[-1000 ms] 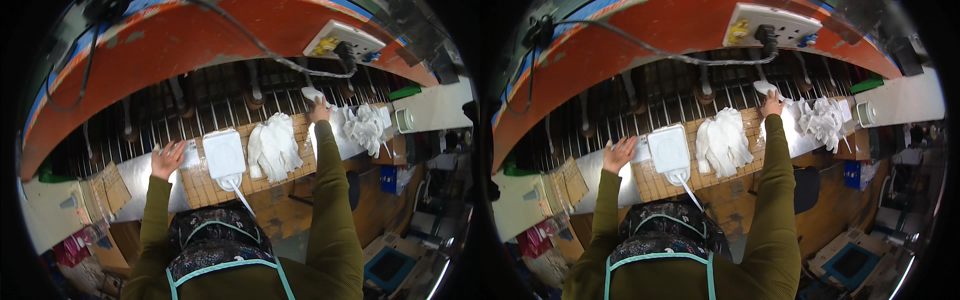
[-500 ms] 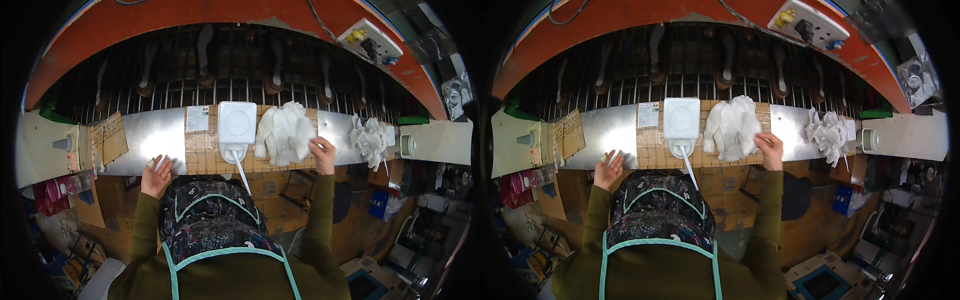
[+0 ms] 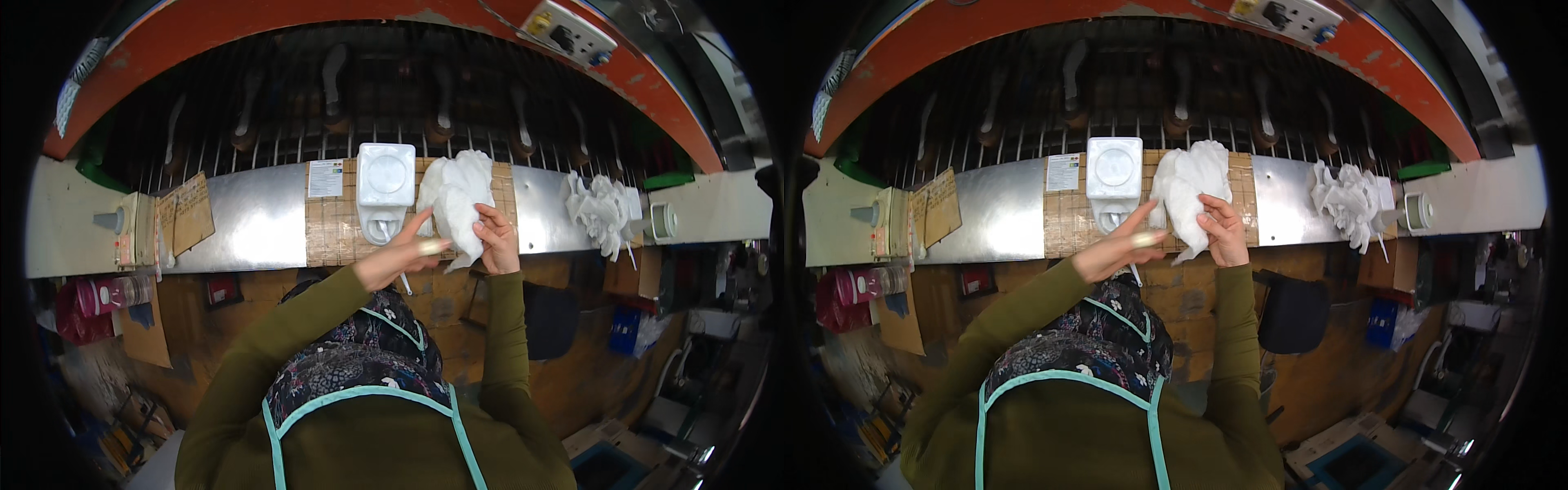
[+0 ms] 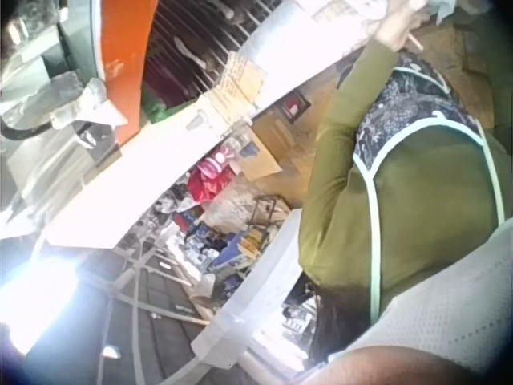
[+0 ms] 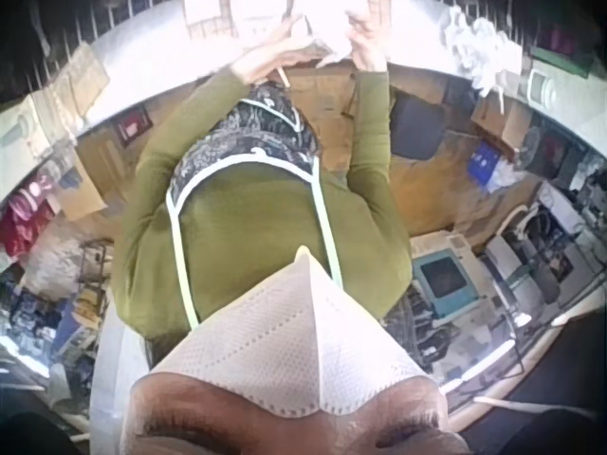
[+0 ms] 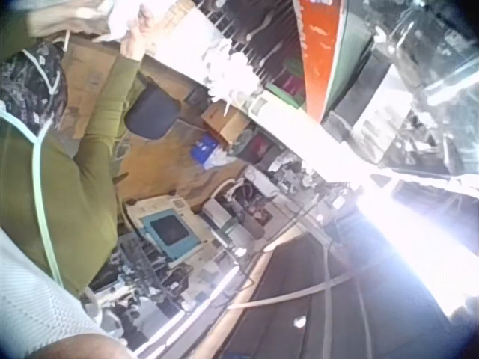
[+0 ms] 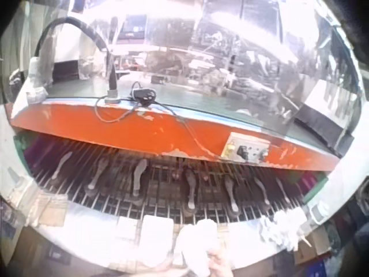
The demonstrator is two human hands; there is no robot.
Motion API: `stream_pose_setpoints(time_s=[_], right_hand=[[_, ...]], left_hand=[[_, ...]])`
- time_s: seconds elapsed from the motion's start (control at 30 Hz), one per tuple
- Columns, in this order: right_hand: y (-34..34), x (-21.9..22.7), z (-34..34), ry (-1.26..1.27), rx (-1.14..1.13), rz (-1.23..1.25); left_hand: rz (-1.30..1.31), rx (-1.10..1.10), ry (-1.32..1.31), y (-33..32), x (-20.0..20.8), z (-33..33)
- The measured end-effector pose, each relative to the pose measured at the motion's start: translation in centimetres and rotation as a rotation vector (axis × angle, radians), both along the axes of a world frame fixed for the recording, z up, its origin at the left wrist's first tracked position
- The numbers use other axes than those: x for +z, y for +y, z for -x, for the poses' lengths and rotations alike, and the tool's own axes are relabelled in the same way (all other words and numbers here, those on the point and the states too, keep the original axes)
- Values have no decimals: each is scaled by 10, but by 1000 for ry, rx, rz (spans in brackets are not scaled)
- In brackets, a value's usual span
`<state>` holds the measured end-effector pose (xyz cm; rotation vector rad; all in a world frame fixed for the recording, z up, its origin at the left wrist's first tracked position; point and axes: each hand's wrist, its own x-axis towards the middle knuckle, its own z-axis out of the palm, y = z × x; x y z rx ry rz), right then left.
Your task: The person holds a brown shoe and uses a brush to apply white glue to the sole. They repeatedly dip the brush into a white container and spread the glue across the sole surface, then wipe the sole with a cloth.
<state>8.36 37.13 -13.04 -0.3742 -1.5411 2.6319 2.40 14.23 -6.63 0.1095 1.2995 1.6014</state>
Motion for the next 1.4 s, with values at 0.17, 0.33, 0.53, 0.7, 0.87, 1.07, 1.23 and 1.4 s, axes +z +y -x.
stream_pose_setpoints(time_s=[0.17, 0.33, 0.53, 0.7, 0.87, 1.07, 1.23, 1.4], right_hand=[[-18, 1, -34, 23, -178, 158], [-14, -41, -40, -132, -329, -266], [-20, -91, -1, -163, -558, -1127], [-49, -49, -13, -199, -677, -1700], [-127, -17, -29, 79, -54, -1481], [-153, -32, -26, -67, -28, -1525], [-161, 12, -41, -72, -24, -1816], [-196, 42, -51, -395, 98, -1226]], left_hand=[[-52, 147, 448, 92, -65, 30], [301, -148, 1105, 119, -71, 89], [631, -288, 1414, 145, -87, 145], [474, 25, 1348, 109, -31, 168], [346, 470, 1141, -30, -7, 163], [745, 659, 1036, -239, -75, 119], [1204, 653, 959, -369, -105, 59], [1261, 678, 1053, -438, -119, 43]])
